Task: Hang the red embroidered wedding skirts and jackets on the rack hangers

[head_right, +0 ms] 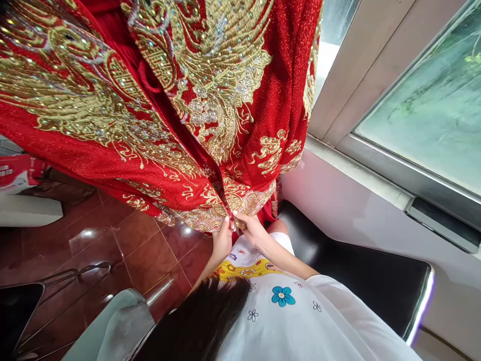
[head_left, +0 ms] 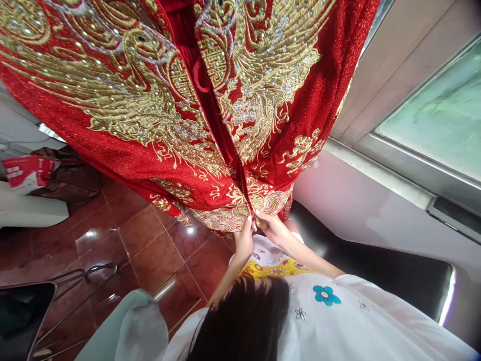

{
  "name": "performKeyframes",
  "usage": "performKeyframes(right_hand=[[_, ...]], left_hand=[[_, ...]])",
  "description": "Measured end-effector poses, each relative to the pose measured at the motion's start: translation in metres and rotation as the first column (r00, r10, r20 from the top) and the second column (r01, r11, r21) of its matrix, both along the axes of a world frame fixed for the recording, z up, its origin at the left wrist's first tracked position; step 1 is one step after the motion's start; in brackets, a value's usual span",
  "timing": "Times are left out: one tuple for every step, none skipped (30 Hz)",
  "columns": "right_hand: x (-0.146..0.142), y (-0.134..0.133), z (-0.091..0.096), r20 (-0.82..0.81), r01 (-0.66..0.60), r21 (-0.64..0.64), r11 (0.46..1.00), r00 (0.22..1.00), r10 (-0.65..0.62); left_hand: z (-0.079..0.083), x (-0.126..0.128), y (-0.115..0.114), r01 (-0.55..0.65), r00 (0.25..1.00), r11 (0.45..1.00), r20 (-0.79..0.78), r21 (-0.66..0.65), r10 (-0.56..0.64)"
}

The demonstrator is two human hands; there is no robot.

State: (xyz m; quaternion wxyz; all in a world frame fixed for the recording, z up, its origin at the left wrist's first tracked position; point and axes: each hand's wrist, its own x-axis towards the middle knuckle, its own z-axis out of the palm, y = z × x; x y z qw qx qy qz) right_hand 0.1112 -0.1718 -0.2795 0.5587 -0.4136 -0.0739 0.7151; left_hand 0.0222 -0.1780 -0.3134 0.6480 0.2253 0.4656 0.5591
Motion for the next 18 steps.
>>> performKeyframes(right_hand=[[0.0,-0.001,-0.001,0.016,0.027,0.004,1.0,1.0,-0.027],[0.002,-0.003,-0.002,0.045,0.057,0.01,0.998,0.997,-0.057],[0.004,-0.005,-0.003,0.089,0.075,0.01,0.997,0.993,-0.076],[0.007,-0.008,-0.005,0.146,0.066,-0.006,0.998,0.987,-0.064],[0.011,-0.011,-0.008,0.215,0.004,-0.036,0.999,0.977,0.004],[0.015,-0.014,-0.01,0.28,-0.105,-0.081,0.991,0.952,0.124],[0.019,-0.017,-0.012,0.328,-0.239,-0.134,0.962,0.905,0.27],[0.023,-0.019,-0.013,0.355,-0.363,-0.18,0.914,0.843,0.405],[0.025,-0.021,-0.014,0.376,-0.453,-0.205,0.867,0.782,0.497],[0.026,-0.022,-0.014,0.402,-0.495,-0.203,0.845,0.745,0.533],[0.025,-0.022,-0.013,0.433,-0.492,-0.183,0.851,0.737,0.519],[0.024,-0.021,-0.011,0.466,-0.457,-0.153,0.876,0.749,0.472],[0.021,-0.019,-0.009,0.496,-0.414,-0.121,0.902,0.762,0.417],[0.019,-0.017,-0.006,0.532,-0.367,-0.088,0.926,0.769,0.355],[0.017,-0.014,-0.003,0.578,-0.321,-0.053,0.946,0.762,0.291],[0.015,-0.012,-0.001,0.634,-0.285,-0.016,0.958,0.738,0.231],[0.013,-0.01,0.001,0.695,-0.265,0.02,0.964,0.697,0.177],[0.012,-0.008,0.003,0.753,-0.261,0.053,0.964,0.644,0.133]], left_hand=[[0.0,0.0,0.001,-0.003,1.0,1.0,0.02,-0.011,0.003],[0.0,0.0,0.002,-0.011,0.999,1.0,0.035,-0.026,0.012],[0.001,-0.001,0.003,-0.023,0.999,0.999,0.042,-0.044,0.025],[0.001,-0.001,0.004,-0.033,0.998,0.998,0.044,-0.059,0.035],[0.002,-0.001,0.004,-0.039,0.998,0.997,0.044,-0.069,0.042],[0.003,-0.002,0.005,-0.041,0.998,0.996,0.043,-0.074,0.044],[0.004,-0.002,0.005,-0.038,0.998,0.997,0.041,-0.074,0.041],[0.005,-0.003,0.006,-0.036,0.999,0.996,0.036,-0.076,0.039],[0.005,-0.003,0.006,-0.035,0.999,0.996,0.029,-0.081,0.037],[0.005,-0.003,0.006,-0.035,0.999,0.996,0.023,-0.085,0.037],[0.005,-0.003,0.006,-0.038,0.999,0.995,0.017,-0.089,0.04],[0.004,-0.003,0.005,-0.044,0.999,0.995,0.014,-0.092,0.045],[0.003,-0.003,0.005,-0.048,0.999,0.994,0.011,-0.093,0.049],[0.003,-0.003,0.005,-0.052,0.999,0.994,0.007,-0.093,0.052],[0.002,-0.003,0.005,-0.056,0.998,0.994,0.0,-0.092,0.056],[0.002,-0.003,0.004,-0.061,0.998,0.994,-0.008,-0.091,0.061],[0.002,-0.003,0.004,-0.063,0.998,0.994,-0.014,-0.09,0.062],[0.002,-0.003,0.004,-0.058,0.998,0.995,-0.014,-0.086,0.057]])
